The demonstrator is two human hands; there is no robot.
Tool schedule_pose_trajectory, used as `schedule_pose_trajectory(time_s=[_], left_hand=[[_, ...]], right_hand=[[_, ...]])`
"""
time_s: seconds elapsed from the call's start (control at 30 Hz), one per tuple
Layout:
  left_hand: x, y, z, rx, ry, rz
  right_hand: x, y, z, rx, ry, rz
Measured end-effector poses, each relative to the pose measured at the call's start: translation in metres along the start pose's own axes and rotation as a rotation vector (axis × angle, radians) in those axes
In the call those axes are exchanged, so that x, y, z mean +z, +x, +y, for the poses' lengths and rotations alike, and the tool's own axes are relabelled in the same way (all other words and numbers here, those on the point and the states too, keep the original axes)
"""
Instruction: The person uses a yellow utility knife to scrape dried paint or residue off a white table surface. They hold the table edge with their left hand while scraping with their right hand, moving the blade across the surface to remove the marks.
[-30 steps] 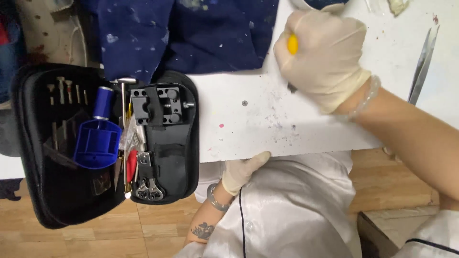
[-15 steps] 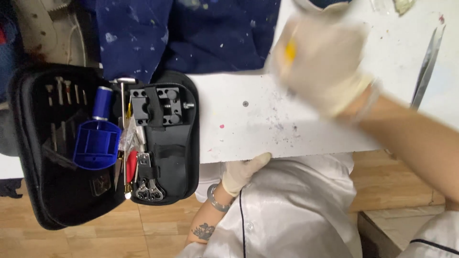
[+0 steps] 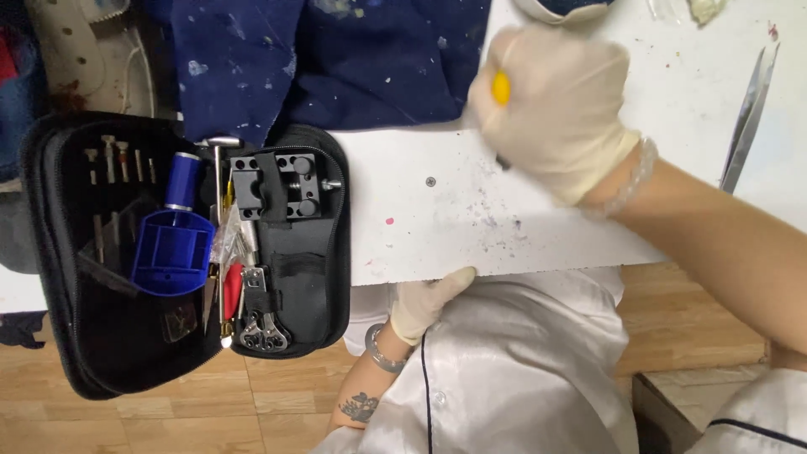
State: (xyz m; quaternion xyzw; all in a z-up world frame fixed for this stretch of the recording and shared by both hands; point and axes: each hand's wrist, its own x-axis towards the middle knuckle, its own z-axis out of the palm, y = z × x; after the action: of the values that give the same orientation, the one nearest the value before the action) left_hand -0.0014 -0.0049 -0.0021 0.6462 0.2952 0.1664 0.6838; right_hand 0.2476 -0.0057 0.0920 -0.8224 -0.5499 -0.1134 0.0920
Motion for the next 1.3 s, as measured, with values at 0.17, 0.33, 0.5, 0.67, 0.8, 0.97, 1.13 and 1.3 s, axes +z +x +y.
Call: schedule_pose_trajectory(time_s=[0.17, 0.33, 0.5, 0.67, 0.8, 0.97, 1.13, 1.3], left_hand=[[-0.002, 0.003, 0.002, 0.013, -0.035, -0.033], [-0.003, 0.003, 0.007, 0.012, -0.018, -0.018], [-0.002, 0.000, -0.004, 0.091, 0.018, -0.010], [-0.003, 0.000, -0.001, -0.005, 0.033, -0.021], [-0.004, 0.004, 0.001, 0.038, 0.019, -0.009], [-0.003, 0.003, -0.004, 0.097, 0.016, -0.032], [-0.002, 0.004, 0.000, 0.040, 0.017, 0.014], [-0.002, 0.004, 0.010, 0.016, 0.046, 0.021]], right_hand=[[0.001, 0.004, -0.001, 0.046, -0.008, -0.115], [-0.018, -0.010, -0.024, 0.014, 0.025, -0.249], [0.003, -0.004, 0.007, -0.011, 0.010, 0.010], [-0.011, 0.003, -0.003, 0.081, 0.076, -0.348], [-0.008, -0.008, -0.003, 0.005, -0.070, -0.071], [0.006, 0.002, 0.012, 0.039, -0.224, 0.029], [-0.024, 0.011, -0.007, 0.093, 0.198, -0.254], [-0.053, -0.024, 0.027, 0.052, 0.346, 0.232]])
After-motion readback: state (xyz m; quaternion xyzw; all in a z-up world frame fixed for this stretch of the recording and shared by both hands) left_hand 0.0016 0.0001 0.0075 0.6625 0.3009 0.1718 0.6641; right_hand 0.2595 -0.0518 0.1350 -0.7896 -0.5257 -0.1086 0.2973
